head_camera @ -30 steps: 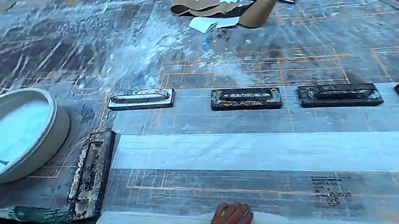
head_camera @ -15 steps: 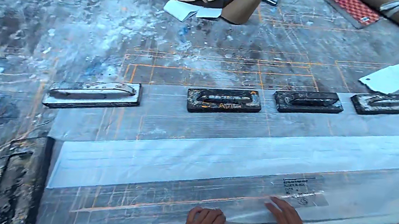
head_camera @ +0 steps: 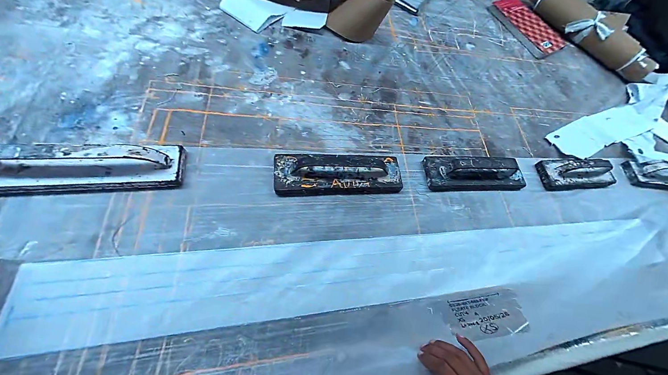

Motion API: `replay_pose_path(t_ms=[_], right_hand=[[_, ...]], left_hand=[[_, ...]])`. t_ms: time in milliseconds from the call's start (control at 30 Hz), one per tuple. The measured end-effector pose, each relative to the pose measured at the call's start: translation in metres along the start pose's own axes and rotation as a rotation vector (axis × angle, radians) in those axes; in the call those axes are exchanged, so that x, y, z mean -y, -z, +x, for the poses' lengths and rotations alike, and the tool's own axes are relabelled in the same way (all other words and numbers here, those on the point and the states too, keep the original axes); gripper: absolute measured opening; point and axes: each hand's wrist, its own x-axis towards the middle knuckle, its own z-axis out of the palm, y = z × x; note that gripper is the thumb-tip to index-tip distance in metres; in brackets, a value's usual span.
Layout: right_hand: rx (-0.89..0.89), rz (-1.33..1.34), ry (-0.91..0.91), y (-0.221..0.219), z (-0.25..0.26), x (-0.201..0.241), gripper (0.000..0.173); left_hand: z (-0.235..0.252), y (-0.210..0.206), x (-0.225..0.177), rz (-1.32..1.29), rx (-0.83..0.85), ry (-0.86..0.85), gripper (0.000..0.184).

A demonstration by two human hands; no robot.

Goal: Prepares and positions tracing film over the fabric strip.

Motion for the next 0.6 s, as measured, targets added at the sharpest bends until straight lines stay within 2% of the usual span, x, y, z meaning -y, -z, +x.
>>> replay_pose_path(t_ms=[67,133,200,267,367,500,567,600], right_hand=[[-0.019,0.011,0.014,0.001,-0.001,0.000,0.023],[-0.026,0.011,0.024,0.002,-0.002,0.000,0.022],[-0.021,0.010,0.029,0.005,-0.002,0.000,0.022],[-0.008,0.009,0.031,0.008,-0.002,0.001,0.022],[0.012,-0.013,0.039,0.010,-0.003,0.000,0.023],[0.018,-0.011,0.036,0.010,-0.003,0.000,0.023],[0.032,-0.003,0.029,0.012,-0.004,0.001,0.023],[0.040,0.000,0.026,0.013,-0.003,0.001,0.022]], left_hand=[[0.001,-0.001,0.005,0.115,-0.094,0.119,0.060],[0.004,-0.005,0.012,0.164,-0.165,0.189,0.057],[0.006,-0.014,0.018,0.200,-0.287,0.180,0.052],[0.008,-0.013,0.021,0.195,-0.341,0.148,0.046],[0.011,0.003,0.017,0.225,-0.254,0.095,0.039],[0.014,0.000,0.014,0.085,-0.151,0.197,0.038],[0.016,0.020,0.008,0.000,0.001,0.228,0.040],[0.018,0.024,0.006,0.044,-0.004,0.205,0.039]])
